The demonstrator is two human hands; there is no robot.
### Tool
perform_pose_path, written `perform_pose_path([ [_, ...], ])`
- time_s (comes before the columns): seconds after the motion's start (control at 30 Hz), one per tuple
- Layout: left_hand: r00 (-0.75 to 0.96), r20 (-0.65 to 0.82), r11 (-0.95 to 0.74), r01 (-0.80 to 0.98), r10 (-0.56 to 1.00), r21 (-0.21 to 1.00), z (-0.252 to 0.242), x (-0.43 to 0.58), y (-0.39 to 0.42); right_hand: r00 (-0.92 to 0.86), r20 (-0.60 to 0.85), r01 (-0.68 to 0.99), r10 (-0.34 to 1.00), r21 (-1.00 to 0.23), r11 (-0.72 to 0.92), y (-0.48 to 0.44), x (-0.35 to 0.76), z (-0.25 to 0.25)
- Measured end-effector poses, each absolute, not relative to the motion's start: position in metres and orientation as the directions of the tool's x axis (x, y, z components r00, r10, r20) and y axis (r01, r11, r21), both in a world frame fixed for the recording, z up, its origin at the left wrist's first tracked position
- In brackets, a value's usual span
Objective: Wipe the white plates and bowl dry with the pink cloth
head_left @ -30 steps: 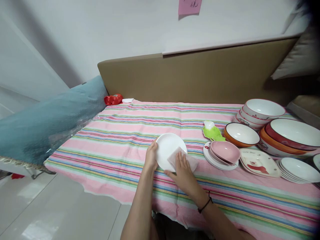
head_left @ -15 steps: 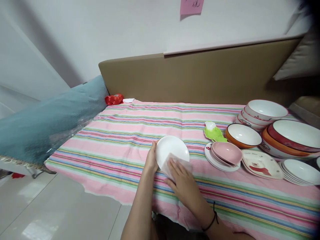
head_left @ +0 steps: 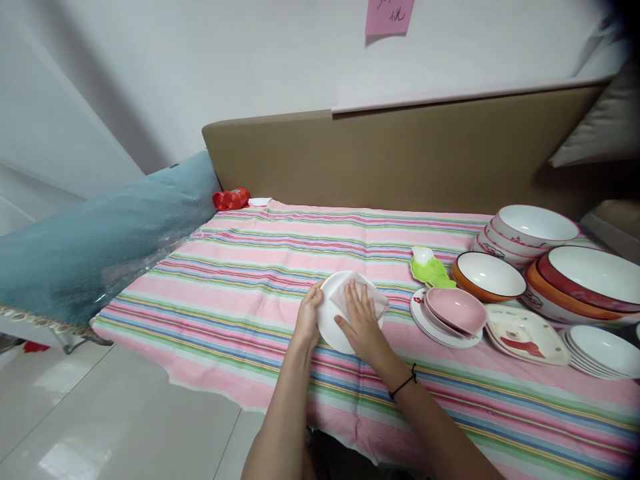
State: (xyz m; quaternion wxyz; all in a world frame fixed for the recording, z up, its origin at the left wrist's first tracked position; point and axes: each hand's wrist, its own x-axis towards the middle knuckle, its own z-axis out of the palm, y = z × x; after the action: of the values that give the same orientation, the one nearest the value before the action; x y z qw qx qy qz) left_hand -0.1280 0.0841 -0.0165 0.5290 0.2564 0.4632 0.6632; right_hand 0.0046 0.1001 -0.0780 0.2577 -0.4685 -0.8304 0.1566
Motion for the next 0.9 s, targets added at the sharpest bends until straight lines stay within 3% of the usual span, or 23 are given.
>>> perform_pose_path([
  [0.1, -0.29, -0.12, -0.044, -0.503, 0.949, 0.863, -0.016, -0.126, 0.085, -0.589, 0.309, 0.576, 0.747, -0.488, 0.656, 0.093, 0.003, -0.068],
  [0.2, -0.285, -0.139, -0.044, -0.553, 0.948, 0.832, -0.018, -0.125, 0.087, -0.637, 0.337, 0.516, 0.693, -0.481, 0.708, 0.09, 0.008, -0.054],
  [0.3, -0.249, -0.187, 0.002, -0.597, 0.95, 0.802, -0.019, -0.125, 0.089, -0.573, 0.38, 0.535, 0.726, -0.498, 0.682, 0.091, 0.015, -0.046],
  [0.43, -0.236, -0.209, 0.03, -0.591, 0.949, 0.806, -0.017, -0.124, 0.088, -0.332, 0.438, 0.631, 0.835, -0.555, 0.542, 0.093, 0.016, -0.05],
  [0.63, -0.283, -0.098, -0.037, -0.436, 0.954, 0.899, -0.01, -0.124, 0.084, -0.068, 0.427, 0.715, 0.902, -0.61, 0.342, 0.094, 0.005, -0.061],
  [0.73, -0.271, -0.074, -0.047, -0.415, 0.96, 0.908, -0.008, -0.123, 0.082, -0.072, 0.467, 0.709, 0.881, -0.598, 0.375, 0.097, 0.002, -0.058],
  [0.9, -0.226, -0.081, -0.027, -0.439, 0.971, 0.898, -0.01, -0.122, 0.082, -0.243, 0.538, 0.625, 0.807, -0.55, 0.554, 0.102, 0.003, -0.048],
])
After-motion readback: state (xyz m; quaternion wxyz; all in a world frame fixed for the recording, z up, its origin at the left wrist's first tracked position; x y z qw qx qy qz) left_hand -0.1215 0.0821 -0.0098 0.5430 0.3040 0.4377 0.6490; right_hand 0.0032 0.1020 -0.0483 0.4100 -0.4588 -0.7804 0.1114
